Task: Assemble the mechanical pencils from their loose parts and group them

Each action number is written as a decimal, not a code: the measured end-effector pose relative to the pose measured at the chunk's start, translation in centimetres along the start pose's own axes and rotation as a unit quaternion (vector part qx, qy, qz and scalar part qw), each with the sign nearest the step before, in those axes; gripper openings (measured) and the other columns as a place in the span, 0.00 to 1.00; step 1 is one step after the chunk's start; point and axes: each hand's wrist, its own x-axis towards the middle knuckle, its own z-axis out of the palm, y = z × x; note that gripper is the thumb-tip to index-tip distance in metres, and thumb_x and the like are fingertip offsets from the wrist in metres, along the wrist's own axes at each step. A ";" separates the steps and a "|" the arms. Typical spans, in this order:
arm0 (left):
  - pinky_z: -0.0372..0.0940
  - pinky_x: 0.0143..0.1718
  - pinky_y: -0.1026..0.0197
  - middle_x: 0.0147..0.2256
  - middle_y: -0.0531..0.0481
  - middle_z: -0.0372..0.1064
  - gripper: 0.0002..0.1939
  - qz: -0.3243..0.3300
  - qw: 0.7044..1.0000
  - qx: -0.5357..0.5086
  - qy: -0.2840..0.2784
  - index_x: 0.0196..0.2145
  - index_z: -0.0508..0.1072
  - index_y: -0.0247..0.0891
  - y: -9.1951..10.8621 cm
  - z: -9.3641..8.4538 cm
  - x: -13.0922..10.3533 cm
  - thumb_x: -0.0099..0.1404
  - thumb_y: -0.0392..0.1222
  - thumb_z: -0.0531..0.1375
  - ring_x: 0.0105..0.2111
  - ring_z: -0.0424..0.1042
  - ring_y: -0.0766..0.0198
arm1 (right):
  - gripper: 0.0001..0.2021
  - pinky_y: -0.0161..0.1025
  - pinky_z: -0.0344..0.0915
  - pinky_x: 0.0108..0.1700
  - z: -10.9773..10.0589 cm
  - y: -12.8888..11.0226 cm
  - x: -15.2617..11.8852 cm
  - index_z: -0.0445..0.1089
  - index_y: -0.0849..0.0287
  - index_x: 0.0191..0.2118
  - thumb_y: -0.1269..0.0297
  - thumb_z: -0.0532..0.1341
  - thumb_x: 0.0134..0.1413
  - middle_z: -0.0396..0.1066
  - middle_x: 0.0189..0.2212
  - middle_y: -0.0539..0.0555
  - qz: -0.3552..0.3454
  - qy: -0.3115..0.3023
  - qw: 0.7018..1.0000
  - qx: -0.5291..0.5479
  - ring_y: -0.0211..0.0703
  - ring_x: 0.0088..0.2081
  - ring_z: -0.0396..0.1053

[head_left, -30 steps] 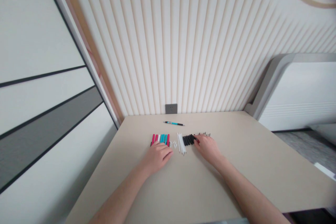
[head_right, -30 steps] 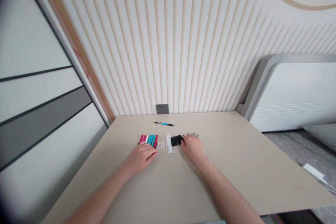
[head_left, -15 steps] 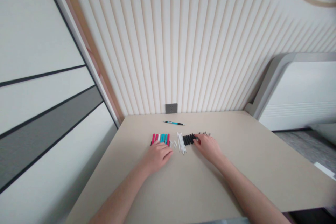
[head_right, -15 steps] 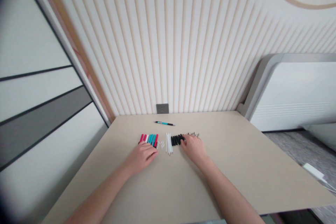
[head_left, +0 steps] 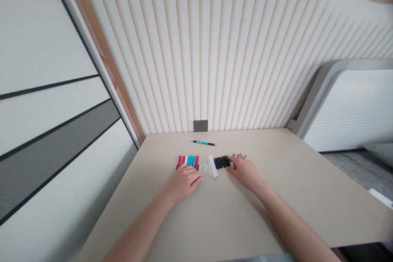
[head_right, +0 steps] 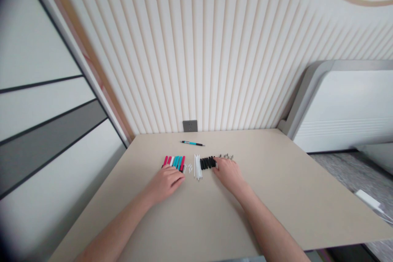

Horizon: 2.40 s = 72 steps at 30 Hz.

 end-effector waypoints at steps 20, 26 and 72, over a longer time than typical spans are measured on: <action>0.59 0.38 0.58 0.31 0.50 0.73 0.12 -0.003 1.000 0.014 -0.016 0.33 0.72 0.38 0.0 0.0 0.0 0.71 0.39 0.51 0.33 0.70 0.63 | 0.18 0.40 0.61 0.45 0.5 0.6 0.2 0.68 0.54 0.54 0.68 0.54 0.59 0.75 0.43 0.58 0.011 0.005 1.000 -0.007 0.48 0.44 0.72; 0.58 0.38 0.59 0.31 0.50 0.72 0.11 -0.005 1.000 0.016 -0.022 0.33 0.72 0.38 0.0 0.0 0.0 0.71 0.39 0.51 0.33 0.70 0.62 | 0.16 0.38 0.61 0.42 0.6 0.7 0.3 0.68 0.53 0.53 0.64 0.54 0.60 0.74 0.43 0.56 0.006 0.020 1.000 0.005 0.46 0.43 0.71; 0.57 0.39 0.58 0.31 0.51 0.73 0.10 -0.007 0.999 0.022 -0.033 0.33 0.71 0.38 0.1 0.1 0.0 0.71 0.39 0.52 0.34 0.70 0.63 | 0.12 0.37 0.60 0.44 1.7 1.7 1.3 0.72 0.54 0.48 0.67 0.57 0.59 0.73 0.42 0.54 -0.050 0.045 0.997 0.047 0.44 0.43 0.71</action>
